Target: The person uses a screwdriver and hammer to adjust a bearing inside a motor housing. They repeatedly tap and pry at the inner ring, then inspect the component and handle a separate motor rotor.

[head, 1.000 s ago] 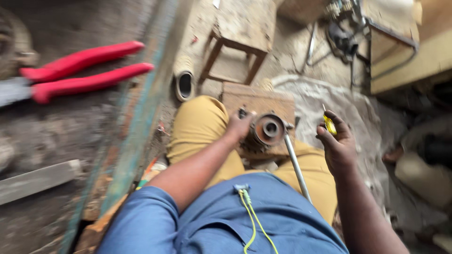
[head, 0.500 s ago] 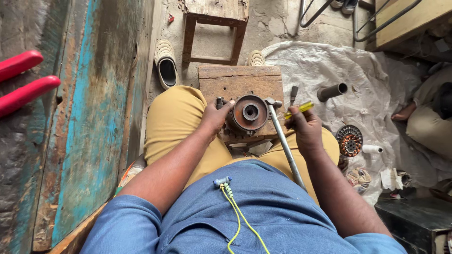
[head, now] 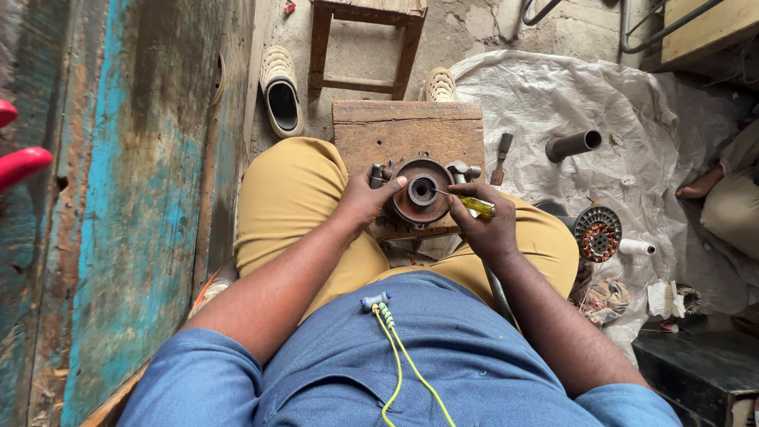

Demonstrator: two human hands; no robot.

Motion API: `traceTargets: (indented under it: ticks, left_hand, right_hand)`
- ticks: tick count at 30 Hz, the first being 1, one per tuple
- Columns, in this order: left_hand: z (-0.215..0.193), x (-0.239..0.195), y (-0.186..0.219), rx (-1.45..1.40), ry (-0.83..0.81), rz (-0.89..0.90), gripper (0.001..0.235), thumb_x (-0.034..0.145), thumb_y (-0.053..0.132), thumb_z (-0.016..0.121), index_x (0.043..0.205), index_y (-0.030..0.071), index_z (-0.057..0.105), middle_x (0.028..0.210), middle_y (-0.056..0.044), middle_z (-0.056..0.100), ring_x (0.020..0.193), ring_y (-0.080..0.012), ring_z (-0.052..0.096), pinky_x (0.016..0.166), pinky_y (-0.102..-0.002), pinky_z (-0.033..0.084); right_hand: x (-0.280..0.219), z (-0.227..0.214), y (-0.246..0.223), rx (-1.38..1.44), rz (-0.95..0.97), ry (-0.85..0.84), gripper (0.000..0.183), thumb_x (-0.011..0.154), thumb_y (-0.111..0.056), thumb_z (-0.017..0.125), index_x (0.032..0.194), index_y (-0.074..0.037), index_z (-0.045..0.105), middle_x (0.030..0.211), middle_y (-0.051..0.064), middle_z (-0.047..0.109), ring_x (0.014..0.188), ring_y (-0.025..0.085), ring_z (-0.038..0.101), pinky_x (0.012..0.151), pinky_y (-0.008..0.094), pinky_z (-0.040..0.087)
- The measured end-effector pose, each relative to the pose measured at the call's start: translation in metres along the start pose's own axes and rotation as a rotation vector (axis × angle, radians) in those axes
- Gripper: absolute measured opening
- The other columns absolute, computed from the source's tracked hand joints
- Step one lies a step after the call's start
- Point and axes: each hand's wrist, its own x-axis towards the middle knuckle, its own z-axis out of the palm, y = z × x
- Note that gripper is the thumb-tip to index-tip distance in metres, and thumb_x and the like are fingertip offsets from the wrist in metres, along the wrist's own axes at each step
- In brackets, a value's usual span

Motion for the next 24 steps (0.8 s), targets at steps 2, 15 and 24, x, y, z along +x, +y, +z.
traceTargets:
  ticks: [2, 15, 24]
  left_hand:
    - [0.000, -0.001, 0.000, -0.013, -0.007, 0.000, 0.039, 0.083, 0.037, 0.083, 0.102, 0.008, 0.067, 0.086, 0.000, 0.070, 0.077, -0.0086, 0.063, 0.071, -0.027, 0.053]
    - [-0.001, -0.005, 0.007, 0.007, -0.032, 0.048, 0.036, 0.087, 0.031, 0.080, 0.109, 0.004, 0.067, 0.093, -0.003, 0.075, 0.084, -0.0101, 0.068, 0.077, -0.028, 0.057]
    - [0.000, -0.003, 0.004, 0.071, -0.015, 0.121, 0.035, 0.089, 0.031, 0.079, 0.108, 0.004, 0.067, 0.092, -0.004, 0.075, 0.084, -0.0107, 0.068, 0.077, -0.029, 0.056]
  right_hand:
    - [0.003, 0.002, -0.001, 0.042, 0.092, -0.024, 0.020, 0.094, -0.021, 0.077, 0.109, -0.008, 0.075, 0.095, 0.006, 0.075, 0.085, 0.014, 0.071, 0.077, 0.029, 0.055]
    - [0.015, 0.011, 0.012, 0.117, 0.159, -0.079, 0.014, 0.097, -0.019, 0.074, 0.108, -0.010, 0.074, 0.099, 0.003, 0.072, 0.085, 0.008, 0.069, 0.074, 0.023, 0.056]
    - [0.035, 0.004, 0.017, 0.360, 0.361, -0.224, 0.015, 0.097, -0.015, 0.072, 0.108, -0.005, 0.073, 0.091, 0.005, 0.077, 0.084, 0.009, 0.074, 0.076, 0.023, 0.062]
